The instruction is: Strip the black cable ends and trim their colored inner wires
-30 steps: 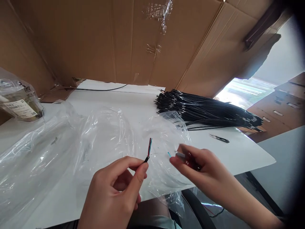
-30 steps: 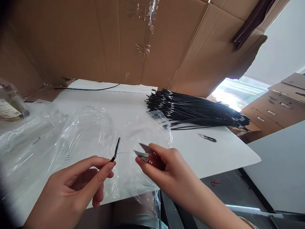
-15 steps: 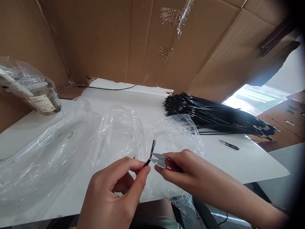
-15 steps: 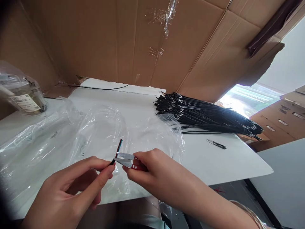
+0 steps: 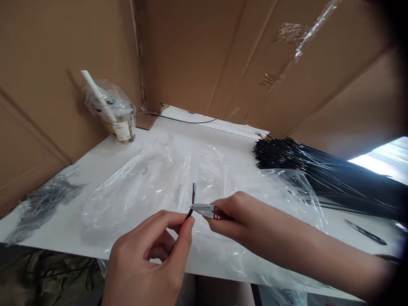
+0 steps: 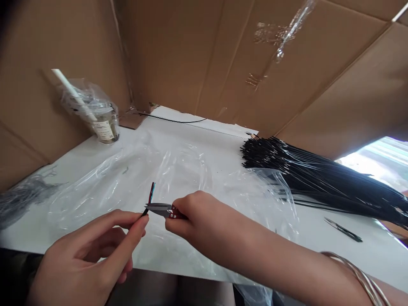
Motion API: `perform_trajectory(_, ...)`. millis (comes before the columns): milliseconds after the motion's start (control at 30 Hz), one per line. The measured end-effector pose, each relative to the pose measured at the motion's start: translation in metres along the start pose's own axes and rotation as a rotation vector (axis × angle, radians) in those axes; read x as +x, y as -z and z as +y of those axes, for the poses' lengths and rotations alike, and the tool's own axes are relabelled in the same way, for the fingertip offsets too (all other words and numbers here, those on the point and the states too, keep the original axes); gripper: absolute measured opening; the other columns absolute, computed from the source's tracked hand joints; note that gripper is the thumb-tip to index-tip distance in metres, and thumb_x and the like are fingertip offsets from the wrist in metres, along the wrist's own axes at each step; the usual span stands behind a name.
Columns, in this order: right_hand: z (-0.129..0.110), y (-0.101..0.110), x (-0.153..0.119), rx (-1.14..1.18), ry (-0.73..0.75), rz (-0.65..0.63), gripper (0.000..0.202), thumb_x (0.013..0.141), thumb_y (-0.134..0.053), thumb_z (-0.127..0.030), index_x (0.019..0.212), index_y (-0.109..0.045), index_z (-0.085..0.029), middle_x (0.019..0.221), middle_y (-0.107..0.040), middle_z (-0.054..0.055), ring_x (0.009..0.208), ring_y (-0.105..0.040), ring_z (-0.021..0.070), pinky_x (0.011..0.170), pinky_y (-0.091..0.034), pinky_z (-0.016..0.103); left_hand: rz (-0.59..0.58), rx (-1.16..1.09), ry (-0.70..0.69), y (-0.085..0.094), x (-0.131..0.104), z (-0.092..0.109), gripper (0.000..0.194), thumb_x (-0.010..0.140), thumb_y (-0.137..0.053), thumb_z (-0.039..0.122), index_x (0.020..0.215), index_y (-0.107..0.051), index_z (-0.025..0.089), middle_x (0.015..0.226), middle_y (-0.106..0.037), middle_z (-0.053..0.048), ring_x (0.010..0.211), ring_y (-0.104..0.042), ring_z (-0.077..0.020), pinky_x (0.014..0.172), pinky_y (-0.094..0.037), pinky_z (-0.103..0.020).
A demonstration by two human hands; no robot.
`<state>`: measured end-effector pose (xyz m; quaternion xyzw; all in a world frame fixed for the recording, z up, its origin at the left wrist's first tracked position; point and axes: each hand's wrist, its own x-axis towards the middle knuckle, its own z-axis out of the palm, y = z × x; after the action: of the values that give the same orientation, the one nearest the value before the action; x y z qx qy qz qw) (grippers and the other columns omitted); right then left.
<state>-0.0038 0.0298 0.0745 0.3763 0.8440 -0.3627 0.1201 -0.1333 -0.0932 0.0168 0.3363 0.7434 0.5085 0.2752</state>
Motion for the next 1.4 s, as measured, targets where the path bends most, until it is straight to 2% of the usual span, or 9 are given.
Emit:
perform_trajectory(167, -0.031, -0.002, 0.045, -0.008, 0.034, -0.079, 0.031, 0.087, -0.05, -0.031, 0.061, -0.039, -0.019, 0.053, -0.037, -0.006, 0.048, -0.029, 0.0083, 0.042, -0.023, 0.026, 0.068, 0.045, 0.126, 0.029, 0.019, -0.009, 0.026, 0.078, -0.067, 0.051, 0.069, -0.066, 0.027, 0.045, -0.049, 0.005, 0.041, -0.046, -0.014, 0.041, -0.037, -0.023)
perform_trajectory(300, -0.052, -0.006, 0.077, 0.004, -0.041, -0.179, 0.029, 0.084, -0.051, -0.03, 0.06, -0.039, -0.02, 0.053, -0.038, -0.006, 0.046, -0.03, 0.0079, 0.042, -0.024, 0.026, 0.124, 0.161, 0.143, 0.045, 0.036, -0.019, 0.024, 0.08, -0.064, 0.047, 0.066, -0.066, 0.027, 0.042, -0.048, 0.005, 0.041, -0.043, -0.0149, 0.042, -0.034, -0.024)
perform_trajectory(500, -0.064, -0.011, 0.106, 0.039, -0.098, -0.332, 0.032, 0.087, -0.047, -0.028, 0.057, -0.04, -0.019, 0.053, -0.044, -0.005, 0.045, -0.033, 0.0075, 0.047, -0.028, 0.025, 0.067, 0.29, 0.157, 0.055, 0.056, -0.034, 0.024, 0.082, -0.059, 0.042, 0.067, -0.068, 0.027, 0.044, -0.05, 0.004, 0.039, -0.046, -0.0161, 0.042, -0.034, -0.026)
perform_trajectory(600, -0.065, -0.012, 0.112, 0.065, -0.108, -0.398, 0.03, 0.085, -0.048, -0.026, 0.057, -0.041, -0.019, 0.053, -0.046, -0.004, 0.044, -0.036, 0.0076, 0.049, -0.032, 0.025, 0.034, 0.297, 0.165, 0.058, 0.061, -0.039, 0.025, 0.083, -0.058, 0.042, 0.066, -0.067, 0.026, 0.046, -0.052, 0.003, 0.039, -0.047, -0.0158, 0.041, -0.033, -0.026)
perform_trajectory(700, -0.067, -0.013, 0.115, 0.094, -0.11, -0.422, 0.03, 0.086, -0.047, -0.025, 0.057, -0.04, -0.019, 0.054, -0.044, -0.005, 0.044, -0.035, 0.007, 0.049, -0.031, 0.024, 0.033, 0.282, 0.165, 0.06, 0.064, -0.041, 0.025, 0.082, -0.058, 0.041, 0.064, -0.067, 0.026, 0.045, -0.049, 0.003, 0.039, -0.045, -0.0161, 0.04, -0.032, -0.026)
perform_trajectory(767, -0.067, -0.014, 0.117, 0.108, -0.113, -0.429, 0.029, 0.086, -0.047, -0.024, 0.058, -0.039, -0.019, 0.054, -0.043, -0.005, 0.044, -0.034, 0.0068, 0.049, -0.031, 0.024, 0.031, 0.276, 0.169, 0.061, 0.065, -0.043, 0.025, 0.082, -0.058, 0.041, 0.065, -0.067, 0.026, 0.047, -0.052, 0.003, 0.039, -0.046, -0.0157, 0.04, -0.032, -0.026)
perform_trajectory(900, -0.066, -0.016, 0.12, 0.109, -0.119, -0.431, 0.029, 0.085, -0.048, -0.025, 0.058, -0.039, -0.019, 0.054, -0.044, -0.005, 0.044, -0.035, 0.0071, 0.049, -0.031, 0.024, 0.006, 0.283, 0.178, 0.063, 0.065, -0.043, 0.025, 0.084, -0.056, 0.041, 0.067, -0.067, 0.026, 0.052, -0.057, 0.003, 0.041, -0.048, -0.0156, 0.043, -0.035, -0.026)
perform_trajectory(1400, -0.068, -0.014, 0.115, 0.123, -0.142, -0.415, 0.032, 0.085, -0.052, -0.025, 0.056, -0.039, -0.019, 0.052, -0.043, -0.005, 0.043, -0.034, 0.0067, 0.048, -0.029, 0.024, -0.012, 0.273, 0.178, 0.061, 0.063, -0.043, 0.026, 0.084, -0.056, 0.041, 0.064, -0.064, 0.027, 0.044, -0.049, 0.004, 0.041, -0.045, -0.0159, 0.041, -0.032, -0.025)
